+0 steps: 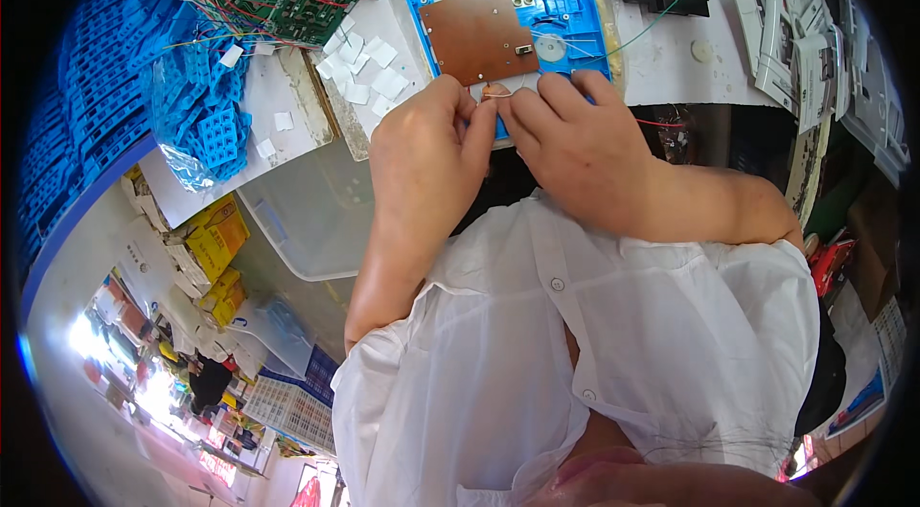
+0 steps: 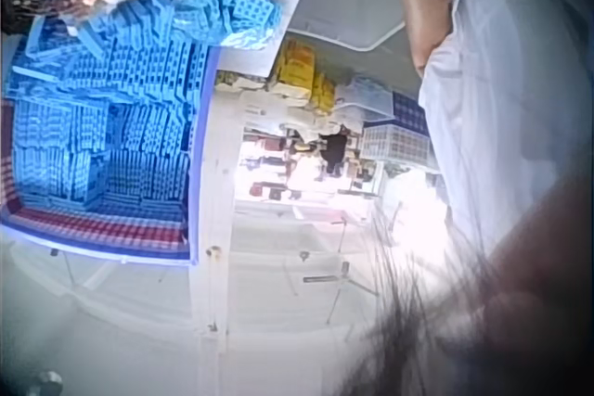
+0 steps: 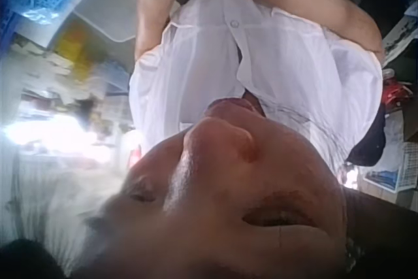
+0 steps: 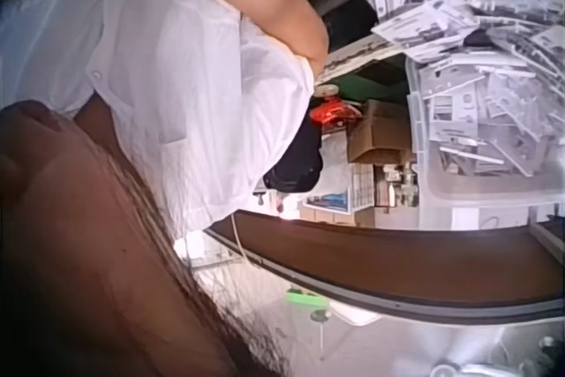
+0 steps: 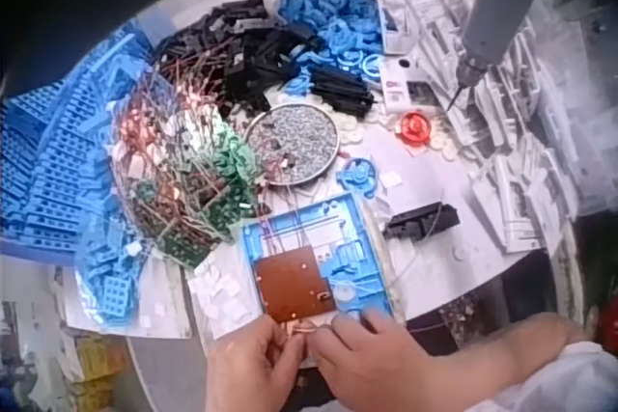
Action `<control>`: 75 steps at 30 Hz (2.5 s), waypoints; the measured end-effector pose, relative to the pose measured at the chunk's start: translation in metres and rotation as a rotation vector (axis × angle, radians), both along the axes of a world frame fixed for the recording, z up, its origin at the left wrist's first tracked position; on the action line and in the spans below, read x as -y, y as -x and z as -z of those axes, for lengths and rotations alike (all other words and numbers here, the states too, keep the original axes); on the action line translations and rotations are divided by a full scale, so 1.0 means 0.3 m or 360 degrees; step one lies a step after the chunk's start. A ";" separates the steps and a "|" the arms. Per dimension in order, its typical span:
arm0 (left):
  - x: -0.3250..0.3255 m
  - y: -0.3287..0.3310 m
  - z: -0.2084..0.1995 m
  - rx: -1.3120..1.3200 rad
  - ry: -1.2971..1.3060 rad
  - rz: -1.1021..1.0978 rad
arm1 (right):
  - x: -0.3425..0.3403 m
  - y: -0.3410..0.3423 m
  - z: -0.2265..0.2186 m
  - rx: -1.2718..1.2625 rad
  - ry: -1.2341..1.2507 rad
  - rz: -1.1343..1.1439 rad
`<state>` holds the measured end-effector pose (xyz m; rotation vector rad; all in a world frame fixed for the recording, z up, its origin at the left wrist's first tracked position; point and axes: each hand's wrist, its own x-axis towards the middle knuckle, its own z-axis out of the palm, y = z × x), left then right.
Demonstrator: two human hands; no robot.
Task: Assembling electronic components and securing plastic housings of a toy using a pneumatic tool.
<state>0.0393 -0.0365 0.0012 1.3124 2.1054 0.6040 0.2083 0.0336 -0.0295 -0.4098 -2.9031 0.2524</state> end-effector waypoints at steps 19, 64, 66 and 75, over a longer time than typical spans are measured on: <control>0.224 0.015 0.090 0.0449 -0.0023 -0.0148 | -0.021 -0.002 -0.066 -0.0049 0.0277 -0.0003; 0.112 0.156 0.112 0.0541 -0.0963 -0.0146 | -0.063 -0.015 -0.041 -0.0006 0.0405 -0.0084; 0.101 0.138 0.111 0.0631 -0.1017 -0.0169 | -0.065 -0.015 -0.044 -0.0012 0.0429 -0.0074; 0.048 0.085 0.067 0.1198 -0.0825 -0.0261 | -0.067 -0.011 -0.052 -0.0056 0.0243 -0.0050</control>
